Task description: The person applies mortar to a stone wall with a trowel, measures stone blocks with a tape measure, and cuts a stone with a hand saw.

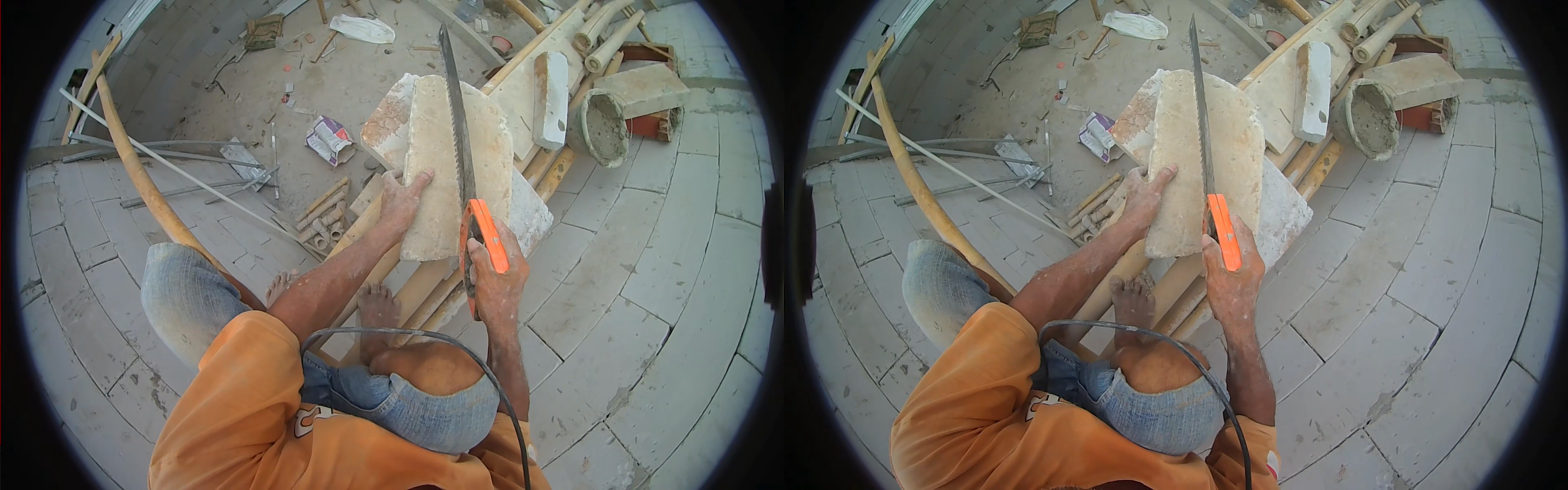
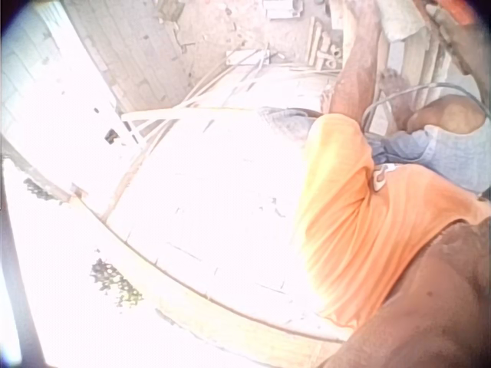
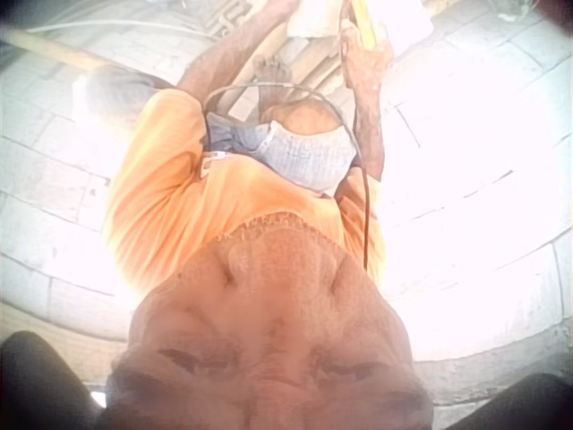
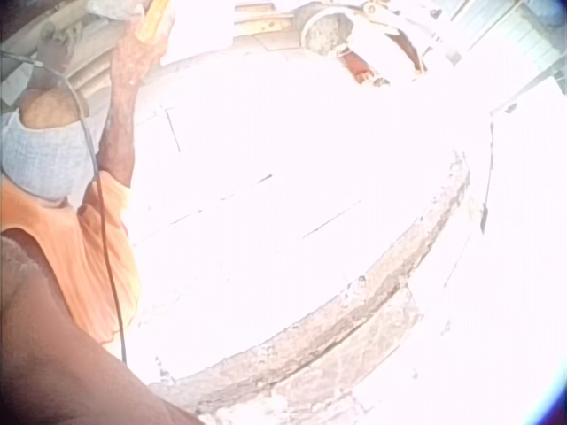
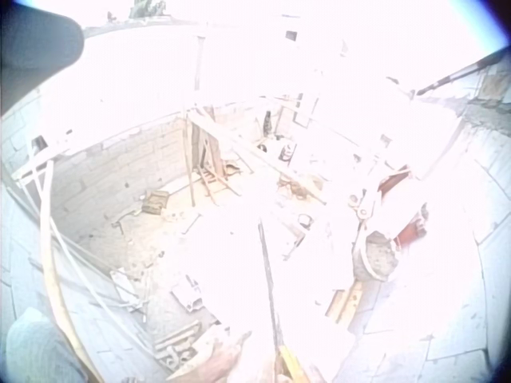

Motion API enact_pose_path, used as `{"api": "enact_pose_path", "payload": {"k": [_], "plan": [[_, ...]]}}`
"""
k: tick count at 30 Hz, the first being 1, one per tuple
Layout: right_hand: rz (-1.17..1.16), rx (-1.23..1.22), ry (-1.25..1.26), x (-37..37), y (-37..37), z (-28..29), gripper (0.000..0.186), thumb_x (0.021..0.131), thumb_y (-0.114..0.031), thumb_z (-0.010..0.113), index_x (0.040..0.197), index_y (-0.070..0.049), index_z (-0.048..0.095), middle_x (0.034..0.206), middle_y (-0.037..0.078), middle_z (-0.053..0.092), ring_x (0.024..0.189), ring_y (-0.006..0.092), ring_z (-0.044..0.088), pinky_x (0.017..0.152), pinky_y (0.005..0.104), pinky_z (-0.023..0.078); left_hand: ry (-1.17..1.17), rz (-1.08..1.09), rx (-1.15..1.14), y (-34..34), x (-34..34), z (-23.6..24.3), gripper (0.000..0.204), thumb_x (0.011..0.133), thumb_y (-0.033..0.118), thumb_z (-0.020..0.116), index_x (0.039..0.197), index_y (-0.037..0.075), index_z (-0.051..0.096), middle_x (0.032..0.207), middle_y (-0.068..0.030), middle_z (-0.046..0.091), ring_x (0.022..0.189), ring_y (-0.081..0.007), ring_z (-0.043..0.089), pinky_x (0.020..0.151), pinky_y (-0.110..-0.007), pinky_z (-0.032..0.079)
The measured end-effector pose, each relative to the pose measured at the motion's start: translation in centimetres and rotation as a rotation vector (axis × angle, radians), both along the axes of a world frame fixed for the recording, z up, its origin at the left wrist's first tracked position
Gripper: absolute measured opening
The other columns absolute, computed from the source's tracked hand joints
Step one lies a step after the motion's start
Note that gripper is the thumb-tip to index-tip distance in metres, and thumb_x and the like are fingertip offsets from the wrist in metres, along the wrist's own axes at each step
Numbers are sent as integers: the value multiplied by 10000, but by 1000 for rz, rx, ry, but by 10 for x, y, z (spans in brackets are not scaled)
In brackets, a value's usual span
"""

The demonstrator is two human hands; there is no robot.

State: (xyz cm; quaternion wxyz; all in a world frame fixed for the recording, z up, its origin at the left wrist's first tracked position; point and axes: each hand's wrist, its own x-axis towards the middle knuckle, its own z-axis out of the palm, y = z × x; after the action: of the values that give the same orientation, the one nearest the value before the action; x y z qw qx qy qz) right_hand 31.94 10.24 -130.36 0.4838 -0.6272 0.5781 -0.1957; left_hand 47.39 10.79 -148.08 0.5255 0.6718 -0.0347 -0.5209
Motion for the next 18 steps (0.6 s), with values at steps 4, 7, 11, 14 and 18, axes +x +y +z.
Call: {"api": "enact_pose_path", "payload": {"k": [4, 7, 11, 14, 18], "plan": [[-19, 3, -21, 2, 3, 2, 468, 921, -85, 658, 1335, 82, 518, 1212, 144, 614, 1089, 194, 593, 952, 338, 481, -27, 15, -10, 0, 0, -2, 881, 835, 488, 734, 1331, -116, 325, 1165, -274, 577, 1004, -294, 645, 849, -383, 535], [-11, 5, -7, 1, 3, 1, 455, 924, -84, 655, 1330, 74, 524, 1210, 149, 614, 1093, 203, 594, 958, 348, 479, -18, 0, 1, 0, 2, 11, 877, 835, 484, 738, 1328, -116, 329, 1164, -270, 578, 1000, -292, 646, 846, -382, 535], [18, -26, 15, 0, 0, -1, 447, 918, -72, 653, 1327, 59, 526, 1204, 154, 616, 1100, 213, 598, 964, 348, 476, -61, -6, 22, 0, 1, 12, 852, 839, 475, 737, 1323, -105, 342, 1167, -265, 576, 998, -289, 646, 848, -380, 534], [16, -24, 36, 0, -1, 2, 447, 911, -63, 654, 1324, 52, 527, 1188, 160, 622, 1101, 217, 602, 964, 349, 476, -20, -10, 23, 0, 1, 21, 821, 842, 466, 732, 1315, -96, 367, 1165, -268, 581, 1021, -298, 640, 862, -388, 526], [36, -30, 38, -1, 1, 6, 438, 908, -67, 652, 1315, 43, 533, 1160, 163, 632, 1080, 211, 608, 949, 349, 484, -94, -14, -11, 3, 3, 9, 785, 841, 458, 728, 1312, -81, 406, 1172, -263, 592, 1033, -307, 640, 882, -404, 515]]}}
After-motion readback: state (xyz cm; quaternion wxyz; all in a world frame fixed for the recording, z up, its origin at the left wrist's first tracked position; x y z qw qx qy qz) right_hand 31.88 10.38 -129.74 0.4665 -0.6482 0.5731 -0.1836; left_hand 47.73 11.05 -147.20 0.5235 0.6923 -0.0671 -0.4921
